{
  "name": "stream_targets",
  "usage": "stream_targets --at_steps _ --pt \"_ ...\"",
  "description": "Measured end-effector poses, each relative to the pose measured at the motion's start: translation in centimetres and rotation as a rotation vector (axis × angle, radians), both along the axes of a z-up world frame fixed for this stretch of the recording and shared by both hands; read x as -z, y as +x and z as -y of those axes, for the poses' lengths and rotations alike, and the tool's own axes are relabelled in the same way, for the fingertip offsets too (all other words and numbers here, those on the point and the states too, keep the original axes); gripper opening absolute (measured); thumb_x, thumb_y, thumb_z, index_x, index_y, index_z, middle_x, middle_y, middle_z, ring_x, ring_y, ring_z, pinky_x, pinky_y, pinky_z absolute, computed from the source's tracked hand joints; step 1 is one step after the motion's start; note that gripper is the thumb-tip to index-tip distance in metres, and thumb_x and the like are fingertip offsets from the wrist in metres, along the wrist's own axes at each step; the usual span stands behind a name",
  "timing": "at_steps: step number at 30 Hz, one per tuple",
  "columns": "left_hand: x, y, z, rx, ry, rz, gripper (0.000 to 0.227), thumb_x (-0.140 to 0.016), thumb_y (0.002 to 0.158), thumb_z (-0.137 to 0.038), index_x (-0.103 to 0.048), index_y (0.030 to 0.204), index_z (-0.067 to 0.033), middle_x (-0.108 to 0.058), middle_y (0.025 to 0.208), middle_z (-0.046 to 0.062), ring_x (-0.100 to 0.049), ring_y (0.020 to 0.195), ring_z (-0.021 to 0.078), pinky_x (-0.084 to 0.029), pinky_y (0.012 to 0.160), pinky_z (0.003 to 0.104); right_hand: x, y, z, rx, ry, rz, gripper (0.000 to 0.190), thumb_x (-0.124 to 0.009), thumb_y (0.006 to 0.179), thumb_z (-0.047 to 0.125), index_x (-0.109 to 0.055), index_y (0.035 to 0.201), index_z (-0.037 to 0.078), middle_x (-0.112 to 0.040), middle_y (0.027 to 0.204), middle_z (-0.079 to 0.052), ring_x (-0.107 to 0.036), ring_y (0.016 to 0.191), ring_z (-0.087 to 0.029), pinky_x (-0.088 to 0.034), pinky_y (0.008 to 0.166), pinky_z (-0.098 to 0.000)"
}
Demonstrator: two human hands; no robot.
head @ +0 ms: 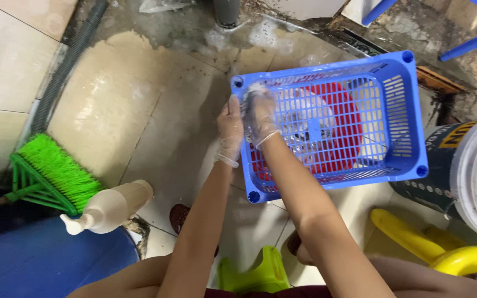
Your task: The person rinses a blue plastic basket under a tap, then sits on a small stool to scrub the basket with a cloth over a red basin. They repeatedly dip the cloth in water and wipe the basket's interior and exterior surfaces.
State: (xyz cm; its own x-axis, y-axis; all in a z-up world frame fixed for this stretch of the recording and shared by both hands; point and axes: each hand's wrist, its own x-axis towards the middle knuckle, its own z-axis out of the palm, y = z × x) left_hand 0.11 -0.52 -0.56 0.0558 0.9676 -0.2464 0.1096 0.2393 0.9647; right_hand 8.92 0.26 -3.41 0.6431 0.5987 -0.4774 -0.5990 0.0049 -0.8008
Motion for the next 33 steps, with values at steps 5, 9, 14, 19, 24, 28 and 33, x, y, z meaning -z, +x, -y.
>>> stream_targets --at_steps 5,9,14,19,24,28,33 --pt "-0.3 0.0 -0.2 -0.023 -0.085 0.124 0.051 -0.06 0.104 -0.042 -0.075 0.119 0.0052 -0.078 0.104 0.017 -0.061 0.094 0.0143 -0.054 0.088 0.033 -0.4 1.3 2.9 -0.363 -0.227 0.266 0.016 -0.062 0.088 0.005 -0.075 0.096 0.01 -0.072 0.082 0.001 -0.063 0.069 -0.01 -0.053 0.06 -0.0269" --pt "-0.8 0.3 0.3 -0.015 -0.09 0.1 0.049 -0.059 0.102 -0.04 -0.072 0.119 0.0039 -0.078 0.107 0.011 -0.066 0.096 0.0132 -0.054 0.091 0.031 -0.7 2.1 2.5 -0.269 -0.008 0.308 0.014 -0.058 0.096 0.008 -0.072 0.094 0.008 -0.069 0.082 0.0 -0.061 0.071 -0.011 -0.051 0.059 -0.0287" --pt "-0.8 0.3 -0.3 -0.004 -0.002 0.095 0.047 -0.058 0.104 -0.039 -0.072 0.12 0.0035 -0.078 0.11 0.009 -0.068 0.1 0.0128 -0.053 0.093 0.031 -2.2 -0.4 -0.7 -0.058 0.027 0.432 0.012 -0.061 0.099 0.007 -0.072 0.097 0.005 -0.07 0.088 0.002 -0.061 0.079 -0.009 -0.052 0.067 -0.0275" --pt "0.7 0.3 0.0 -0.03 -0.077 0.172 0.048 -0.057 0.104 -0.04 -0.073 0.12 0.0028 -0.078 0.107 0.012 -0.066 0.095 0.0154 -0.055 0.089 0.033 -6.4 -0.8 4.4 -0.407 0.032 0.59 0.022 -0.054 0.094 0.0 -0.073 0.104 0.005 -0.068 0.09 0.004 -0.06 0.083 -0.008 -0.052 0.073 -0.0259" --pt "-1.0 0.5 -1.1 -0.029 -0.047 0.092 0.055 -0.055 0.102 -0.047 -0.07 0.124 0.0006 -0.077 0.111 0.01 -0.069 0.102 0.0177 -0.053 0.093 0.033 -10.0 -0.6 11.3 -0.878 -0.387 0.321 0.036 -0.053 0.092 0.002 -0.058 0.125 0.014 -0.065 0.084 0.002 -0.058 0.07 -0.011 -0.052 0.061 -0.0269" --pt "-4.2 -0.7 0.2 0.163 -0.093 -0.028 0.063 -0.044 0.104 -0.053 -0.066 0.133 -0.0012 -0.072 0.122 0.015 -0.064 0.11 0.0229 -0.049 0.098 0.035 -9.2 -0.5 11.2 -0.821 -0.221 0.331 0.043 -0.049 0.093 0.001 -0.061 0.133 0.009 -0.063 0.095 -0.003 -0.057 0.077 -0.01 -0.052 0.063 -0.0267" --pt "-9.8 -4.2 5.4 0.373 -0.095 0.159 0.071 -0.038 0.104 -0.059 -0.05 0.147 -0.0044 -0.057 0.146 0.012 -0.051 0.135 0.0212 -0.037 0.112 0.033 -10.2 -1.8 9.0 -0.649 -0.216 0.706 0.042 -0.042 0.106 0.021 -0.059 0.141 0.006 -0.063 0.136 -0.024 -0.057 0.123 -0.035 -0.044 0.103 -0.0436"
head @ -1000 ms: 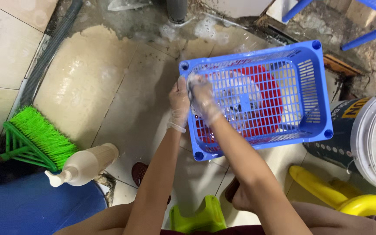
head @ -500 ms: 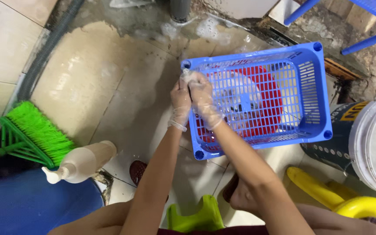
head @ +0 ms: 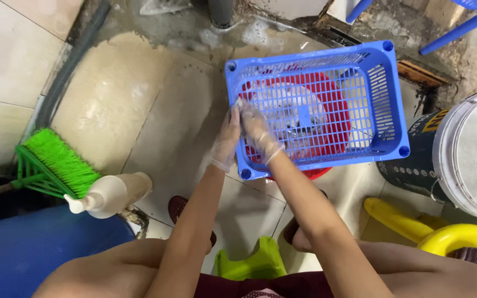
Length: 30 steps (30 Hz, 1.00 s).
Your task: The person rinses a blue plastic basket under a tap, then sits on a small stool to scrub the basket with a cloth over a red basin. They repeatedly dip the cloth in water and wipe the basket's interior and exterior surfaces.
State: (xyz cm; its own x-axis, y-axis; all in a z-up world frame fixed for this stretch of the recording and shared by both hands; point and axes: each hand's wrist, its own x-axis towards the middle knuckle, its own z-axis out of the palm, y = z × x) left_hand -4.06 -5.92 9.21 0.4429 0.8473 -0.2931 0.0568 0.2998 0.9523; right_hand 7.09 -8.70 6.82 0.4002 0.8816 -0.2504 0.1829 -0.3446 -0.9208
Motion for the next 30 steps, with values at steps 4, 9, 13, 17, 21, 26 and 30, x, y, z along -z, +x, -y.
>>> stream_targets --at_steps 4,9,13,17,21,26,30 --pt "-2.0 -0.8 0.3 0.003 -0.46 0.32 0.072 -0.037 0.102 -0.062 -0.055 0.141 -0.0043 -0.064 0.132 0.011 -0.058 0.122 0.0229 -0.049 0.106 0.038 -3.7 -2.7 7.3 -0.226 0.0 0.102 0.046 -0.03 0.112 0.029 -0.052 0.142 0.001 -0.054 0.144 -0.03 -0.047 0.139 -0.042 -0.035 0.118 -0.0459" --pt "1.8 -1.5 -1.6 0.007 -0.63 0.263 0.079 -0.035 0.109 -0.068 -0.063 0.137 0.0007 -0.059 0.114 0.016 -0.049 0.096 0.0277 -0.045 0.085 0.043 -3.8 -4.5 9.2 -0.17 -0.355 -0.115 0.038 -0.043 0.104 0.017 -0.064 0.13 -0.001 -0.068 0.121 -0.035 -0.067 0.115 -0.046 -0.053 0.097 -0.0501" --pt "6.7 -2.0 -1.5 0.069 -0.137 0.042 0.072 -0.041 0.105 -0.062 -0.062 0.137 -0.0006 -0.063 0.133 0.01 -0.057 0.117 0.0152 -0.047 0.102 0.034 1.3 -2.5 0.2 -0.006 0.17 0.306 0.032 -0.052 0.098 0.014 -0.059 0.125 -0.003 -0.063 0.119 -0.031 -0.059 0.115 -0.05 -0.047 0.097 -0.054" --pt "9.3 -2.4 -2.0 -0.016 -0.092 -0.108 0.057 -0.056 0.101 -0.048 -0.059 0.138 -0.0058 -0.067 0.126 0.008 -0.062 0.111 0.0137 -0.05 0.096 0.034 4.6 -2.8 -0.8 -0.066 -0.009 0.186 0.034 -0.04 0.11 0.023 -0.061 0.121 -0.001 -0.07 0.118 -0.027 -0.064 0.114 -0.046 -0.052 0.099 -0.048" --pt "9.8 -1.9 -1.9 -0.037 -0.085 -0.142 0.045 -0.07 0.093 -0.028 -0.066 0.132 -0.0054 -0.076 0.11 0.008 -0.067 0.093 0.0146 -0.056 0.083 0.033 3.2 -3.9 7.1 -0.198 -0.233 0.04 0.042 -0.054 0.098 0.022 -0.056 0.137 0.007 -0.073 0.116 -0.015 -0.07 0.104 -0.029 -0.055 0.09 -0.04" --pt "5.6 -3.2 -2.4 -0.053 -0.075 -0.019 0.044 -0.072 0.092 -0.017 -0.064 0.133 -0.003 -0.074 0.108 0.006 -0.065 0.09 0.013 -0.056 0.08 0.031 -3.8 -1.8 8.3 -0.198 -0.196 0.022 0.034 -0.065 0.089 0.016 -0.073 0.119 0.005 -0.075 0.094 -0.008 -0.07 0.084 -0.017 -0.056 0.081 -0.0351" --pt "0.1 -6.2 -0.4 -0.028 -0.168 0.274 0.045 -0.071 0.095 -0.017 -0.061 0.137 -0.0036 -0.071 0.117 0.004 -0.065 0.1 0.0116 -0.055 0.089 0.029 -7.5 -3.1 4.9 0.129 -0.051 -0.485 0.027 -0.057 0.101 0.013 -0.063 0.126 0.005 -0.072 0.099 -0.011 -0.066 0.084 -0.022 -0.055 0.076 -0.038"
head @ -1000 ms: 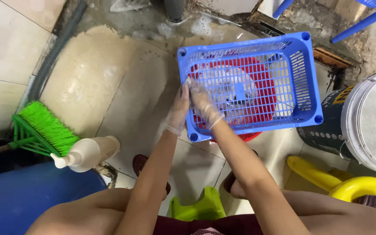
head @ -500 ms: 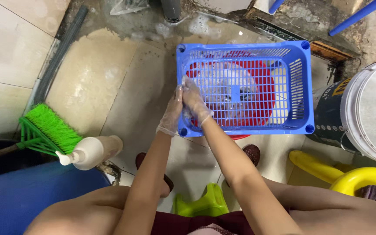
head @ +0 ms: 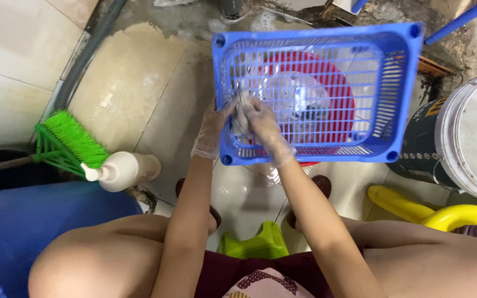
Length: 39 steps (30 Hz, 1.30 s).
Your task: The person rinses a blue plastic basket under a tap, then sits on a small stool to scrub the basket with a cloth over a red basin. They repeatedly dip the cloth in water and wipe the basket's interior and exterior surfaces.
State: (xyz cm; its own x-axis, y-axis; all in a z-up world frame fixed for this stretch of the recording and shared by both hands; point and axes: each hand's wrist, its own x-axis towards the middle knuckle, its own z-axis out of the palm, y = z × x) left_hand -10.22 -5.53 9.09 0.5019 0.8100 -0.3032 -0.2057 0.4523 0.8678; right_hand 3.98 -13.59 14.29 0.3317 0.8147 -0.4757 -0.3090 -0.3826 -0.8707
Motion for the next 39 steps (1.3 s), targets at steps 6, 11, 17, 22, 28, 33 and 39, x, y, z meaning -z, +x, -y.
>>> stream_targets --at_steps 6,11,17,22,28,33,39 --pt "-7.4 -2.2 -0.2 -0.033 0.155 0.098 0.043 -0.069 0.095 -0.016 -0.059 0.135 -0.002 -0.069 0.117 0.005 -0.064 0.102 0.0129 -0.054 0.091 0.03 -2.1 -6.3 -0.3 -0.18 0.287 1.002 0.029 -0.059 0.095 0.008 -0.065 0.122 0.002 -0.065 0.119 -0.026 -0.061 0.113 -0.045 -0.049 0.098 -0.049" --pt "-6.3 -3.4 0.0 -0.168 0.096 0.029 0.035 -0.071 0.096 -0.016 -0.066 0.125 0.0037 -0.07 0.109 0.006 -0.063 0.094 0.0141 -0.054 0.085 0.032 -1.8 -5.5 3.3 -0.681 0.145 1.234 0.028 -0.064 0.087 0.015 -0.067 0.113 0.004 -0.068 0.112 -0.025 -0.064 0.108 -0.044 -0.048 0.096 -0.0529" --pt "-4.9 -1.6 0.8 -0.197 0.279 0.082 0.035 -0.072 0.095 -0.015 -0.066 0.124 0.001 -0.072 0.109 0.004 -0.065 0.093 0.0118 -0.056 0.084 0.029 -5.4 -6.7 1.2 -0.152 0.236 0.87 0.024 -0.061 0.09 0.015 -0.067 0.109 0.002 -0.07 0.105 -0.027 -0.067 0.1 -0.045 -0.053 0.09 -0.0505" --pt "-5.9 -1.0 0.4 -0.247 0.268 0.057 0.039 -0.072 0.093 -0.012 -0.062 0.13 -0.0023 -0.067 0.104 0.001 -0.06 0.087 0.0101 -0.053 0.077 0.028 -5.9 -8.1 2.3 -0.14 0.458 0.894 0.026 -0.051 0.099 0.008 -0.063 0.121 -0.001 -0.066 0.112 -0.028 -0.064 0.106 -0.046 -0.051 0.092 -0.0519" --pt "-6.0 -2.0 1.5 -0.299 0.341 0.105 0.035 -0.072 0.096 -0.011 -0.064 0.128 -0.0008 -0.069 0.108 0.002 -0.062 0.092 0.009 -0.054 0.082 0.027 -6.5 -1.4 6.8 -0.76 0.412 1.346 0.023 -0.058 0.09 0.009 -0.071 0.109 0.007 -0.072 0.112 -0.017 -0.068 0.099 -0.037 -0.056 0.09 -0.0473" --pt "-6.4 -0.4 2.2 -0.305 0.354 0.148 0.034 -0.071 0.098 -0.01 -0.064 0.129 0.0024 -0.07 0.112 0.005 -0.062 0.093 0.0116 -0.054 0.084 0.029 -9.4 2.5 6.9 -0.629 -0.008 1.501 0.021 -0.068 0.086 0.019 -0.071 0.103 0.007 -0.071 0.106 -0.016 -0.068 0.095 -0.036 -0.055 0.087 -0.047" --pt "-6.5 -0.1 3.4 -0.377 0.456 0.104 0.039 -0.069 0.099 -0.011 -0.059 0.133 0.0022 -0.066 0.118 0.004 -0.06 0.102 0.0108 -0.052 0.092 0.029 -7.0 -5.1 4.3 -0.318 0.214 1.397 0.023 -0.069 0.09 0.025 -0.07 0.107 0.009 -0.07 0.104 -0.019 -0.067 0.099 -0.04 -0.054 0.086 -0.0494"
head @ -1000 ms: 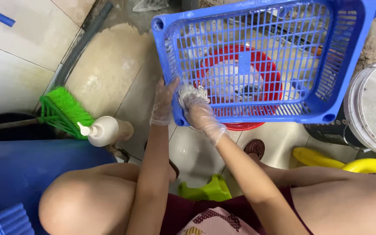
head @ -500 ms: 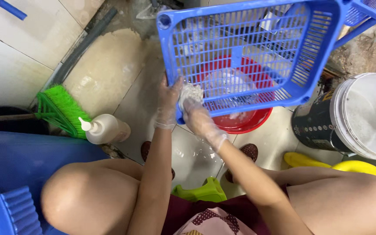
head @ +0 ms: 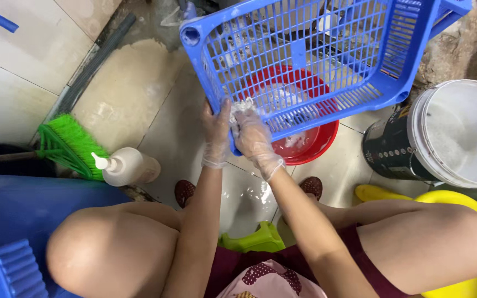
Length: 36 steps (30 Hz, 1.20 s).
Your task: The person rinses a blue plastic basket under a tap, then sits on a small stool to scrub the basket with a cloth over a red basin. They repeatedly dip the cloth in water and wipe the basket's interior and exterior surfaces.
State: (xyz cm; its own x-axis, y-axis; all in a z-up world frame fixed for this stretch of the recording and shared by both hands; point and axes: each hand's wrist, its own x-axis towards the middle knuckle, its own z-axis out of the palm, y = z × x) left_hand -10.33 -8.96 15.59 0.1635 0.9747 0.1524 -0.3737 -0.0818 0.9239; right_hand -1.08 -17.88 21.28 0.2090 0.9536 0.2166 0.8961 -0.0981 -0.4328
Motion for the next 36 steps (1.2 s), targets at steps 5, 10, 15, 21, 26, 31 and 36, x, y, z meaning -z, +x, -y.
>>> stream_targets --at_steps 5,10,15,21,26,31,36 --pt "-0.4 -1.1 -0.5 -0.013 -0.058 0.054 0.037 -0.069 0.098 -0.01 -0.059 0.132 0.0021 -0.067 0.116 0.003 -0.061 0.1 0.0111 -0.052 0.091 0.029 -0.2 3.8 -0.8 -0.298 -0.42 0.239 0.026 -0.061 0.095 0.024 -0.069 0.117 0.013 -0.07 0.109 -0.019 -0.071 0.093 -0.039 -0.056 0.074 -0.0504" --pt "-0.9 -0.3 0.1 -0.011 -0.176 0.137 0.036 -0.068 0.098 -0.009 -0.06 0.131 0.0027 -0.066 0.116 0.002 -0.06 0.098 0.0106 -0.052 0.088 0.029 -1.2 11.5 -1.1 -0.17 -0.566 0.661 0.018 -0.06 0.094 0.026 -0.076 0.1 0.021 -0.077 0.092 -0.01 -0.075 0.084 -0.029 -0.056 0.073 -0.045" --pt "-2.3 -1.4 -0.6 -0.055 -0.166 0.028 0.037 -0.068 0.098 -0.011 -0.06 0.131 0.0018 -0.067 0.114 0.004 -0.061 0.096 0.0112 -0.053 0.086 0.03 -4.4 19.5 0.1 -0.383 -0.029 0.393 0.019 -0.06 0.095 0.031 -0.074 0.09 0.019 -0.075 0.088 -0.006 -0.073 0.083 -0.023 -0.055 0.069 -0.0406" --pt "-3.4 -1.0 0.1 -0.084 -0.086 0.047 0.044 -0.069 0.098 -0.012 -0.057 0.137 0.0024 -0.068 0.124 0.006 -0.063 0.11 0.0145 -0.051 0.098 0.031 -5.4 22.8 0.6 0.263 -0.386 0.609 0.027 -0.052 0.103 0.023 -0.073 0.107 0.007 -0.074 0.096 -0.019 -0.073 0.085 -0.033 -0.06 0.069 -0.0448" --pt "-3.2 1.9 1.8 -0.121 -0.03 0.037 0.047 -0.07 0.098 -0.014 -0.056 0.14 0.0029 -0.066 0.126 0.009 -0.062 0.111 0.0156 -0.05 0.1 0.033 -1.8 12.7 -0.7 0.076 -0.602 0.586 0.029 -0.049 0.1 0.023 -0.069 0.111 0.007 -0.074 0.103 -0.016 -0.073 0.098 -0.03 -0.054 0.091 -0.0458" --pt "-2.4 1.8 1.7 -0.136 0.055 -0.127 0.04 -0.07 0.098 -0.013 -0.059 0.132 0.0045 -0.068 0.119 0.007 -0.063 0.103 0.0132 -0.052 0.093 0.031 -0.6 4.7 0.2 -0.291 -0.196 0.254 0.03 -0.056 0.089 0.019 -0.071 0.115 0.015 -0.075 0.111 -0.009 -0.07 0.104 -0.028 -0.054 0.096 -0.0423" --pt "-1.5 0.3 1.5 -0.113 -0.07 -0.064 0.028 -0.069 0.1 -0.011 -0.065 0.122 0.006 -0.068 0.105 0.005 -0.06 0.09 0.0116 -0.052 0.081 0.031 -1.7 10.1 1.5 -0.126 -0.514 0.392 0.027 -0.064 0.09 0.021 -0.073 0.112 0.009 -0.075 0.109 -0.013 -0.071 0.101 -0.028 -0.054 0.087 -0.0423"
